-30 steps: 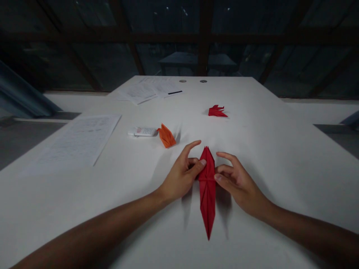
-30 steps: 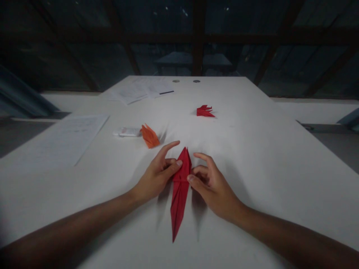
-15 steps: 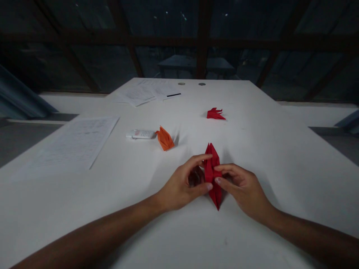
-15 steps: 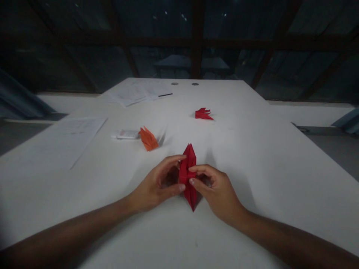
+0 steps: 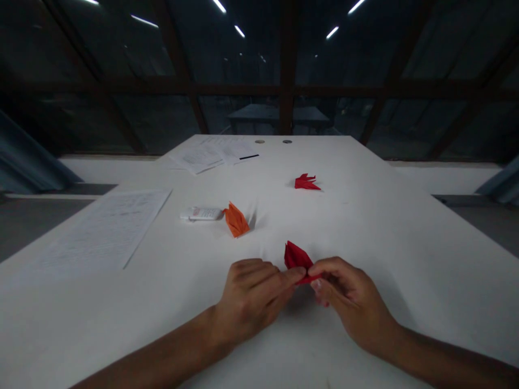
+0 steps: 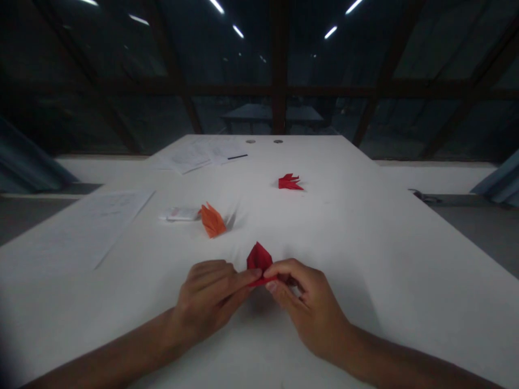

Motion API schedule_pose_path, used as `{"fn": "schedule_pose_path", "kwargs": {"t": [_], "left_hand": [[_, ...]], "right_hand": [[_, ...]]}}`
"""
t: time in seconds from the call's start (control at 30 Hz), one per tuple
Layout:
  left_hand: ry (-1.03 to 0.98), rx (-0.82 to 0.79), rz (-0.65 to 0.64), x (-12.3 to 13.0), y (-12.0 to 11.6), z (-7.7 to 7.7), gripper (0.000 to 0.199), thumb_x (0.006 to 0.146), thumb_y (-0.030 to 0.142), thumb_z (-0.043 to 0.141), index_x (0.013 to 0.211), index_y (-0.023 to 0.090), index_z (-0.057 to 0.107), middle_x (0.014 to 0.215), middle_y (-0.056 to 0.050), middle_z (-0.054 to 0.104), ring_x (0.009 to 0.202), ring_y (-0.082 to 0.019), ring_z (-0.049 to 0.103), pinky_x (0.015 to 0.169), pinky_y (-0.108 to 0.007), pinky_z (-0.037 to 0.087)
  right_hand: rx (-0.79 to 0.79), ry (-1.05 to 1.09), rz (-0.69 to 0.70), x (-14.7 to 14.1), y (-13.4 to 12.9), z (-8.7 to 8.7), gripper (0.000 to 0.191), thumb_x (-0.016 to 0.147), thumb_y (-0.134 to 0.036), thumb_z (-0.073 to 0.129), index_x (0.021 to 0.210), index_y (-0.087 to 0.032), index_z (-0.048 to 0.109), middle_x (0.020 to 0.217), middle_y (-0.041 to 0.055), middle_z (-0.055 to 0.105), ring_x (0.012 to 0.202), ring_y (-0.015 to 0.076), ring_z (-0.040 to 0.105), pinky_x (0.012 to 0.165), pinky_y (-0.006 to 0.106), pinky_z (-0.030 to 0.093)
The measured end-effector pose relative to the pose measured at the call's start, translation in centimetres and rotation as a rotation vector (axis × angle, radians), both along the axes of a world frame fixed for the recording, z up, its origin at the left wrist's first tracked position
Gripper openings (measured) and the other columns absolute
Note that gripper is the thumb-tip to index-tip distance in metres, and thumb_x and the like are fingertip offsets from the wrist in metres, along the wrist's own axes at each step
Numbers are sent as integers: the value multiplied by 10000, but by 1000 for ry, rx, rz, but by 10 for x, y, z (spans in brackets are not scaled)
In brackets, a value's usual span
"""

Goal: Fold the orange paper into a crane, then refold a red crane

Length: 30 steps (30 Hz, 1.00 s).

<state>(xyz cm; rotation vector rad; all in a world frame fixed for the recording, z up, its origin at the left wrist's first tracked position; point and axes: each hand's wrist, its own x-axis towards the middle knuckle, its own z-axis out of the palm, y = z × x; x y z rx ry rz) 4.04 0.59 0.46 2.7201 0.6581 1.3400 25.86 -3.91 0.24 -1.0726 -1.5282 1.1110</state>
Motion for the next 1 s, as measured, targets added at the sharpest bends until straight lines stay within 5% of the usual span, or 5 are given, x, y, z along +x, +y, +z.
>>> {"fn": "schedule_pose_path", "kwargs": {"t": [0.2,0.37,0.47,0.73,1.0], "left_hand": [[-28,-377,-107,3,-10,1,360,924,170,682,1271,235,609,1046,-42,752,790,-125,686,737,-239,536],[-283,-927,-105,13,-15,0,468,969,297,658,1392,293,458,984,-20,723,830,-136,682,734,-241,528],[-389,-1108,-65,17,-12,-3,604,947,310,686,1446,269,350,878,5,689,764,-133,651,716,-254,501],[-170,-1021,-59,6,3,-9,536,978,240,585,1460,249,350,865,3,652,787,-150,633,764,-301,493],[-78,-948,-101,0,13,-10,490,970,196,587,1446,238,479,924,-19,731,830,-145,693,809,-278,551]], "right_hand": [[-36,87,-4,1,-2,6,141,988,-387,634,1016,-250,653,882,2,679,815,147,647,740,262,515],[-63,168,-79,-3,6,-6,163,958,-366,686,1010,-257,576,863,-28,648,768,129,640,725,254,508],[-82,207,-59,-6,7,-12,266,956,-352,694,1125,-278,502,849,-38,667,752,137,649,733,270,509],[-42,79,-119,9,18,-6,259,997,-443,596,1166,-247,581,1036,44,691,769,152,640,736,318,542],[35,-84,-150,21,25,1,240,953,-332,655,1180,-255,642,1083,50,697,916,180,664,790,320,538]]}}
